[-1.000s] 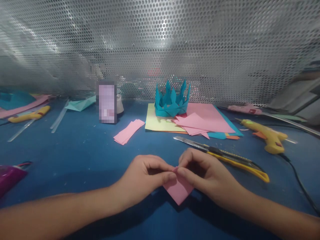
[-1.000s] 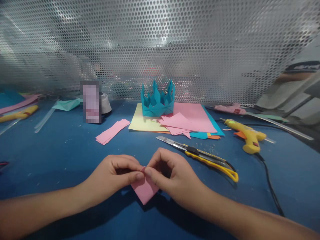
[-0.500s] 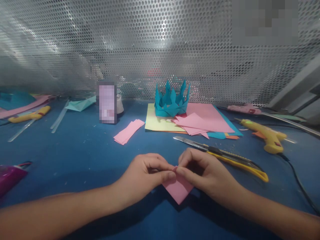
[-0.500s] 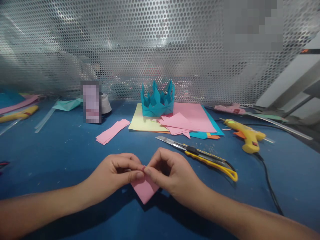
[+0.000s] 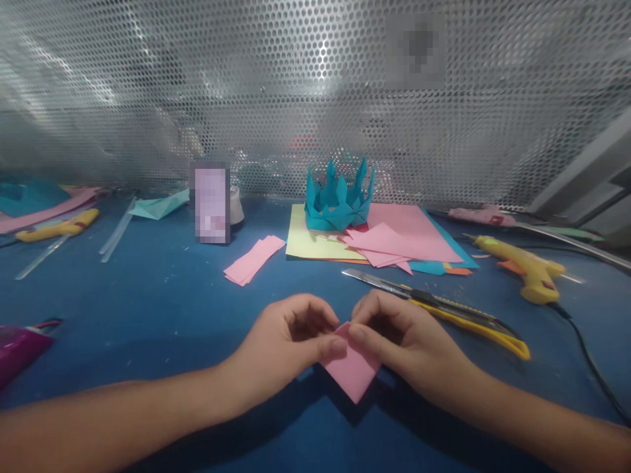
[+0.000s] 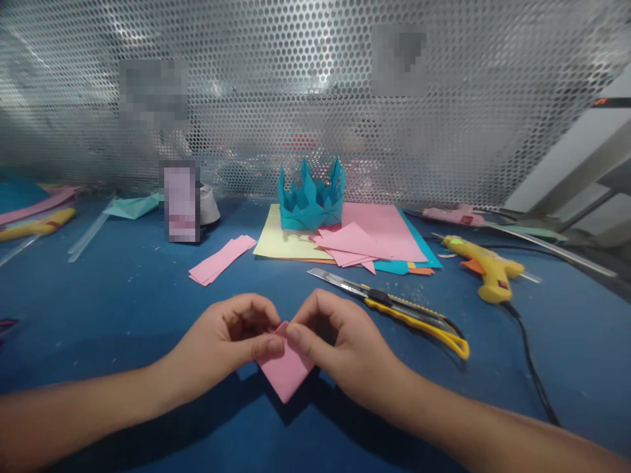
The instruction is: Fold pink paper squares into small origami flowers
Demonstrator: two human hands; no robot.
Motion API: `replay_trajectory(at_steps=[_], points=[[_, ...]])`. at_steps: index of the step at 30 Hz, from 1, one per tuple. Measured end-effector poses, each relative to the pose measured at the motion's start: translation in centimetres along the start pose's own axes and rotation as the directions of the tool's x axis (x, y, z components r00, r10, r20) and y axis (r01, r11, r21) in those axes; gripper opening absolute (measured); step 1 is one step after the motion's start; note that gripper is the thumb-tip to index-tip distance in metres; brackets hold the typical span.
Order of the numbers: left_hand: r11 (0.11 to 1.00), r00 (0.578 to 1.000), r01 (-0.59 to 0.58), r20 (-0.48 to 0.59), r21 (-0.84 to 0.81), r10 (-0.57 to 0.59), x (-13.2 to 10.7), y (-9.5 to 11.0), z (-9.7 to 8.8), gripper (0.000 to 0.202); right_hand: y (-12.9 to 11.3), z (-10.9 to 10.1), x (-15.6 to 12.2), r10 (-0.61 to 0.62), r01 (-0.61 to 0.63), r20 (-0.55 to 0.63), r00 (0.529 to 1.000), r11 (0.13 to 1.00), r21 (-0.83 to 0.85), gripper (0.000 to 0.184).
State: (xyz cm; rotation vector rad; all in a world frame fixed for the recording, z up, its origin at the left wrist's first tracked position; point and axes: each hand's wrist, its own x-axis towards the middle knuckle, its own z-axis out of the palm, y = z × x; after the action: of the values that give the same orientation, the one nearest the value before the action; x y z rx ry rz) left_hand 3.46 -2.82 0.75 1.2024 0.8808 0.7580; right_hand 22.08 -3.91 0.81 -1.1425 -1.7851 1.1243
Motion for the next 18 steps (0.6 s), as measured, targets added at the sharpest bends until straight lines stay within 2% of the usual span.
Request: replay_trajectory(at_steps=[2, 5, 7, 10, 13, 18], points=[[0.998, 0.998, -0.057, -0.005, 0.007, 0.057, -0.2, 0.0, 0.1, 0.012, 0.0, 0.0, 0.0, -0.003, 0.003, -0.015, 1.0, 1.0, -0.009, 0.018], [0.965, 0.986, -0.166, 0.046, 0.201, 0.16, -0.3, 0.2, 0.0, 0.004, 0.0, -0.1, 0.1, 0.002, -0.002, -0.011, 1.0, 1.0, -0.022, 0.019], [0.929, 0.979, -0.201, 0.084, 0.311, 0.183, -0.2, 0.3, -0.2, 0.006, 0.1, -0.1, 0.2, 0.023, -0.023, 0.001, 1.0, 1.0, -0.012, 0.02], [0.909, 0.98, -0.201, 0.07, 0.364, 0.189, 0.1, 0.4, -0.6, 0.011, 0.3, -0.1, 0.4, 0.068, -0.071, 0.037, 0.997, 0.994, 0.087, 0.018], [0.904, 0.976, -0.199, -0.003, 0.378, 0.216, 0.5, 0.5, -1.1, 0.011, 0.4, -0.2, 0.5, 0.111, -0.126, 0.087, 0.99, 0.972, 0.199, 0.025], [0.918, 0.974, -0.177, -0.069, 0.355, 0.214, 0.8, 0.5, -1.4, 0.012, 0.4, -0.4, 0.6, 0.152, -0.171, 0.092, 0.984, 0.952, 0.255, 0.029]])
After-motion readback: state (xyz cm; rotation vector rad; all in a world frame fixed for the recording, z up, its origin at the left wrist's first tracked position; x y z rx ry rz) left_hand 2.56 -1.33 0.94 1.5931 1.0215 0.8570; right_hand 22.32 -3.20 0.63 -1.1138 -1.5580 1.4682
